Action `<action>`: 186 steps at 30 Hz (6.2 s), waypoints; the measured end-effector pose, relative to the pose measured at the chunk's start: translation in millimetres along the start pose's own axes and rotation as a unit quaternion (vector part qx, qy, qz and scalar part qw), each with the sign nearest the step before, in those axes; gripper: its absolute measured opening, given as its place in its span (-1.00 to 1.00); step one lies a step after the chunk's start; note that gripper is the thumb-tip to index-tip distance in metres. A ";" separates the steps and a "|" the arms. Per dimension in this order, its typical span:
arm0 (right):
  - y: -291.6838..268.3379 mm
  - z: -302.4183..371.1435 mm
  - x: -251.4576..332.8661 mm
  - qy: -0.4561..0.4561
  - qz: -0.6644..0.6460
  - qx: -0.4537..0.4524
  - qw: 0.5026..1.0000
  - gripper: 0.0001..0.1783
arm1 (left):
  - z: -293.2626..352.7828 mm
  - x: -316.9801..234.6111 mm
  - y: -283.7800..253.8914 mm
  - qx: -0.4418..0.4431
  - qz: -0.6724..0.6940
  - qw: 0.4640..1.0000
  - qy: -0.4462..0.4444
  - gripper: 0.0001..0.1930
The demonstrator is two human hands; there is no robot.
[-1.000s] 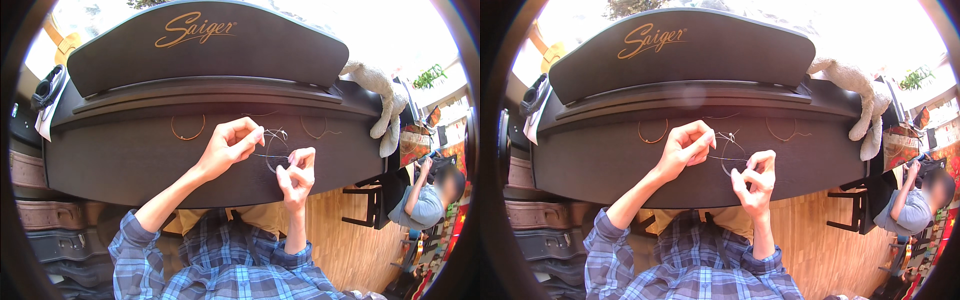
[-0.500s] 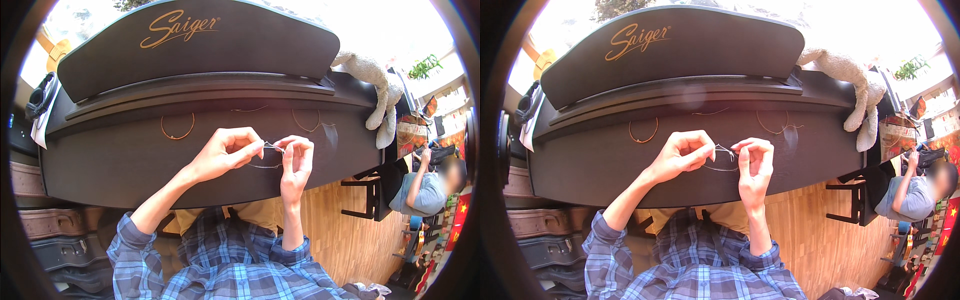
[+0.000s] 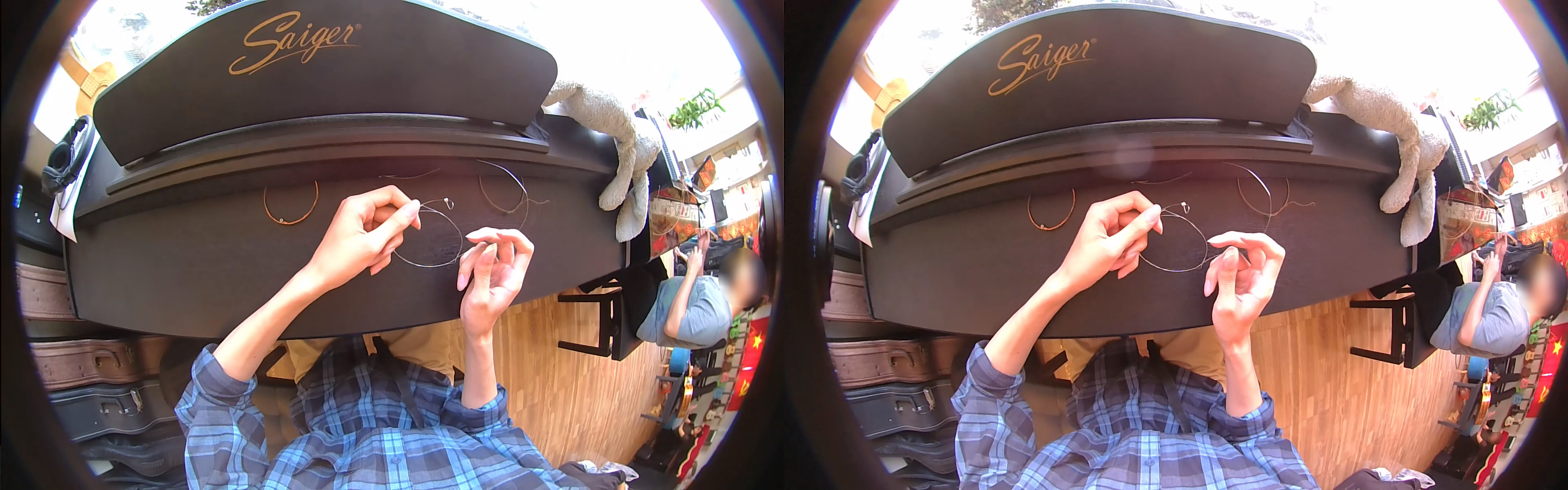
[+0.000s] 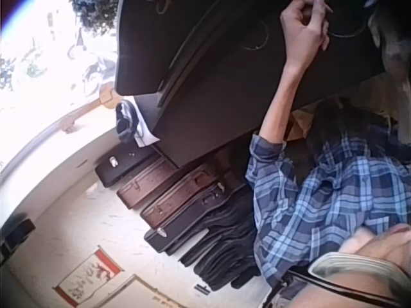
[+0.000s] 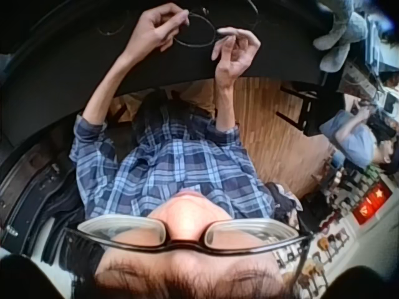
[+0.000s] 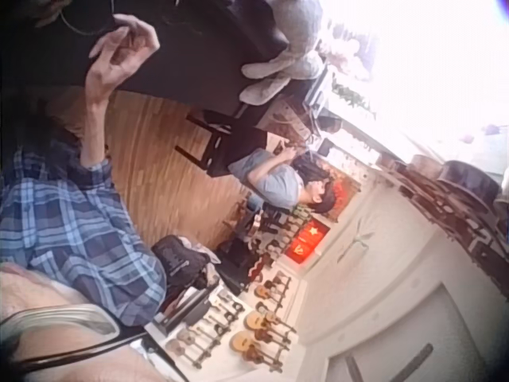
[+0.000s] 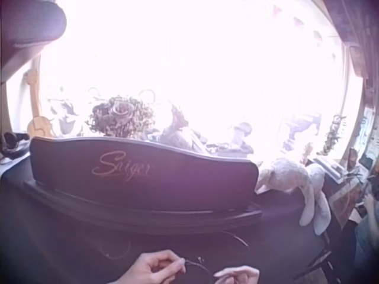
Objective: The person manipulates a thin wire with both hands, forming loops and twisting the ends together. The hands repeatedly adjust the wire shape and tighten the knot while working over a dark surface.
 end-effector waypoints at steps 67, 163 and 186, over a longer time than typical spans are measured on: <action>16.5 -7.5 4.6 -0.079 0.137 0.220 0.963 -0.84 | 12.3 -11.1 14.6 0.113 -0.083 0.984 0.105 -0.82; 11.9 1.9 -1.0 0.022 0.019 0.187 0.982 -0.89 | 1.7 -0.5 -0.2 0.026 0.007 1.000 -0.006 -0.68; 14.2 -1.9 -2.5 0.059 0.008 0.124 0.990 -0.73 | 5.6 -6.3 -0.6 0.016 0.015 0.998 0.059 -0.76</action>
Point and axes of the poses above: each hand's wrist, its own z-axis away from the middle knuckle, its own y-axis out of the palm, x = y × z, the point moved 6 cm from there along -z, towards the middle knuckle, and after that the axes turned 10 degrees about -y, right-handed, at the moved point
